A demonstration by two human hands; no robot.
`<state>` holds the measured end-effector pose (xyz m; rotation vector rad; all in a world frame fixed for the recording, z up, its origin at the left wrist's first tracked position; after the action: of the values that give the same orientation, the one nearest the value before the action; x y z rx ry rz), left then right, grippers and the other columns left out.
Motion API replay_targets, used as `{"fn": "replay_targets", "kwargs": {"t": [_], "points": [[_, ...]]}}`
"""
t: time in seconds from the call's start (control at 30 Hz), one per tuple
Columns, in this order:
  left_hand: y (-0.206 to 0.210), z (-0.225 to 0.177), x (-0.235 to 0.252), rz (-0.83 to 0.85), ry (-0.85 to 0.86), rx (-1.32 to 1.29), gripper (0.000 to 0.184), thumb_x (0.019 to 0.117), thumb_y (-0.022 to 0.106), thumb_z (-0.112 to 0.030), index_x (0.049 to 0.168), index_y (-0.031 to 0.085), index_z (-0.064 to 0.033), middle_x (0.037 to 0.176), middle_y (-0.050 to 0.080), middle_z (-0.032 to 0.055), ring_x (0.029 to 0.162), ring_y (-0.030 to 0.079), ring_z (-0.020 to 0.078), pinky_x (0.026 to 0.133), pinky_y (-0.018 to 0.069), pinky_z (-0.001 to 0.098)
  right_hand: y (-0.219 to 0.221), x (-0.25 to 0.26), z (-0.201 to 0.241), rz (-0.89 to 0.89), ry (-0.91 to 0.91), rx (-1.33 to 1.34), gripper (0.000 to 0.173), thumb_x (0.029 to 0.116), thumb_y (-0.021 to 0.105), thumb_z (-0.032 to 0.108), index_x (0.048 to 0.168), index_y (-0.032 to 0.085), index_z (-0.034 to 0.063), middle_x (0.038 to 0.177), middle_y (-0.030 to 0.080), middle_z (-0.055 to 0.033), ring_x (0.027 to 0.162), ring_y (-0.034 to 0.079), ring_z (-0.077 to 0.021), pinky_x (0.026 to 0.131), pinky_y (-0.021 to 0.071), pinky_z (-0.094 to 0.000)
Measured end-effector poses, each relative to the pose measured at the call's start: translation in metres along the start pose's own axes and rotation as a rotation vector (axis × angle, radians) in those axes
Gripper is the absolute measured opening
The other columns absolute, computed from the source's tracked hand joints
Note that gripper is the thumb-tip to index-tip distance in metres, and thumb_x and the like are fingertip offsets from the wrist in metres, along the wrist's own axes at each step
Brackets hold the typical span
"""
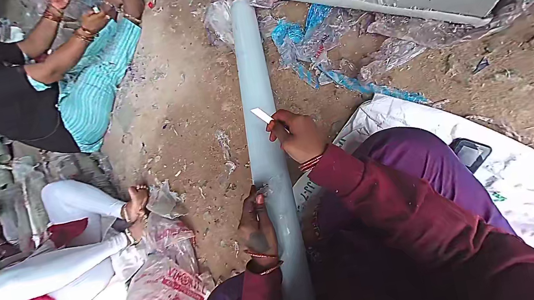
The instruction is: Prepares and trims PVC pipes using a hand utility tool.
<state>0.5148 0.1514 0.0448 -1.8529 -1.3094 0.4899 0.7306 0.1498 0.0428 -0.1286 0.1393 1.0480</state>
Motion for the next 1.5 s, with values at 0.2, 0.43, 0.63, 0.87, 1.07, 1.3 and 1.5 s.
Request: {"fn": "replay_targets", "kwargs": {"t": [0.2,0.43,0.63,0.87,1.07,1.3,1.5], "points": [[0.031,-0.027,0.004,0.431,0.02,0.647,0.067,0.096,0.068,-0.034,0.157,0.044,-0.0187,0.168,0.023,0.0195,0.15,0.027,0.0506,0.116,0.0306,0.065,-0.008,-0.006,0.006,0.009,-0.011,0.017,0.025,0.1085,0.047,0.013,0.113,0.067,-0.0009,0.09,0.071,-0.0112,0.074,0.067,-0.0224,0.07,0.0542,-0.043],[0.026,-0.028,0.006,0.229,0.169,0.429,0.035,0.0945,0.056,0.007,0.125,0.072,0.0,0.137,0.064,0.0196,0.128,0.056,0.0549,0.101,0.0462,0.0673,-0.015,-0.011,0.01,-0.006,-0.014,0.025,0.025,0.1085,0.047,0.014,0.111,0.068,0.0003,0.088,0.07,-0.0096,0.071,0.065,-0.0204,0.068,0.0527,-0.0418],[0.007,-0.01,0.009,-0.208,-0.14,-0.322,0.021,0.1025,0.044,0.002,0.1,0.064,0.0082,0.082,0.07,0.001,0.076,0.069,0.0021,0.078,0.0583,0.0194,-0.022,-0.011,0.012,-0.035,-0.039,0.055,0.026,0.1083,0.046,0.013,0.111,0.068,-0.0007,0.086,0.07,-0.0102,0.068,0.063,-0.0206,0.067,0.0524,-0.0419],[-0.011,0.003,0.021,-0.363,-0.386,-0.652,0.035,0.1119,0.02,-0.016,0.094,0.05,-0.0117,0.058,0.052,-0.0129,0.051,0.058,0.0013,0.063,0.0575,0.0204,-0.02,-0.008,0.01,-0.007,-0.029,0.004,0.026,0.1081,0.046,0.013,0.11,0.068,-0.0006,0.086,0.07,-0.011,0.071,0.064,-0.0229,0.069,0.0516,-0.0449],[-0.023,0.015,0.022,-0.268,-0.354,-0.533,0.02,0.1066,0.046,-0.009,0.09,0.058,-0.0092,0.068,0.063,-0.0096,0.062,0.065,0.0014,0.069,0.0596,0.0214,-0.018,-0.009,0.009,0.015,-0.022,-0.09,0.026,0.1076,0.046,0.013,0.112,0.068,-0.0009,0.087,0.071,-0.0125,0.079,0.068,-0.0266,0.073,0.0524,-0.0483],[-0.006,0.025,0.018,0.255,0.324,-0.32,0.027,0.0925,0.049,0.005,0.088,0.076,0.0023,0.114,0.074,0.0211,0.127,0.062,0.0276,0.115,0.0418,0.0371,-0.011,-0.008,0.003,0.02,-0.033,-0.126,0.025,0.107,0.047,0.012,0.112,0.069,-0.0015,0.088,0.072,-0.013,0.079,0.068,-0.027,0.073,0.053,-0.0487],[-0.016,0.024,0.018,0.16,0.037,-0.446,0.024,0.0936,0.052,0.007,0.111,0.066,0.0153,0.108,0.074,0.0113,0.099,0.071,0.009,0.094,0.0571,0.0268,-0.009,-0.009,0.003,0.058,-0.015,-0.177,0.026,0.1074,0.046,0.011,0.114,0.067,-0.0027,0.089,0.071,-0.0154,0.081,0.069,-0.0301,0.075,0.0532,-0.0506]]}}
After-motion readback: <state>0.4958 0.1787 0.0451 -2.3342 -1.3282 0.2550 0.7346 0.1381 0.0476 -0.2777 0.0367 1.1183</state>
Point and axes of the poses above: each hand's wrist, its own x-axis towards the middle knuckle, its own y-axis out of the palm, z = x × y, the point moved 3 cm from there along x, towards the middle knuckle
